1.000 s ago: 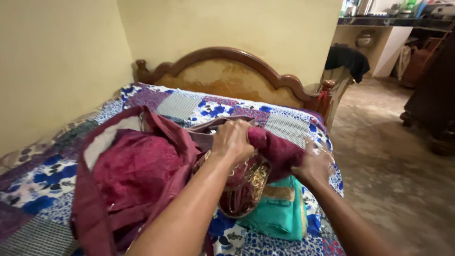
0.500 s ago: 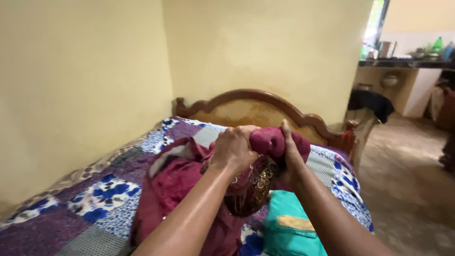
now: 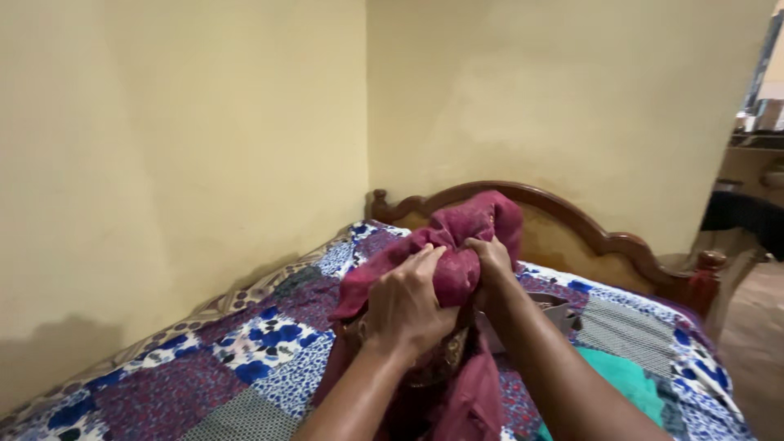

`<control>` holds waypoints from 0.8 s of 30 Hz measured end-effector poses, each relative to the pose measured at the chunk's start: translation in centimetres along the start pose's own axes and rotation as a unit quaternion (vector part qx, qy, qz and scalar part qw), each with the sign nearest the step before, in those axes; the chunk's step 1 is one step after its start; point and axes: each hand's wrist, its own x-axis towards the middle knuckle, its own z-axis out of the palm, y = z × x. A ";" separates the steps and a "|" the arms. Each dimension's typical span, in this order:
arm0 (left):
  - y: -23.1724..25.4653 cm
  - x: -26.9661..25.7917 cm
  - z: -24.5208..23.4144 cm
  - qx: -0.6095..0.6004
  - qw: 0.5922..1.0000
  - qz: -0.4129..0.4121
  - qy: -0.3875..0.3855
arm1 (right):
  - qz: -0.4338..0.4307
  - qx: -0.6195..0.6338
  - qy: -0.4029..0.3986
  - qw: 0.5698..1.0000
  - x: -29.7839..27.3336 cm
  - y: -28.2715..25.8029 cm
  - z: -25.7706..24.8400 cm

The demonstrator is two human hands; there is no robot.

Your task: The person packs a maroon backpack with folded clothes from a stack on a bed. They place a white cloth, a grey cloth, a pink towel, a white cloth with a border, a yellow cloth, a green cloth, a purple cloth, and a maroon cloth into the bag one by one, pressing each item down to fit.

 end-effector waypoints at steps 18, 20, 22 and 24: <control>-9.3 -7.3 8.2 0.186 0.943 -0.108 -0.253 | -0.011 -0.583 -0.280 0.763 0.4 13.2 -11.3; -9.8 -7.3 7.9 0.172 0.880 -0.201 -0.396 | -0.037 -0.667 -0.217 0.712 -0.8 12.3 -9.7; -9.8 -7.8 7.9 0.172 0.830 -0.245 -0.471 | -0.072 -0.699 -0.122 0.701 -2.7 11.8 -7.7; -9.8 -7.9 8.3 0.187 0.817 -0.245 -0.488 | -0.116 -0.679 0.005 0.725 -4.7 11.5 -5.6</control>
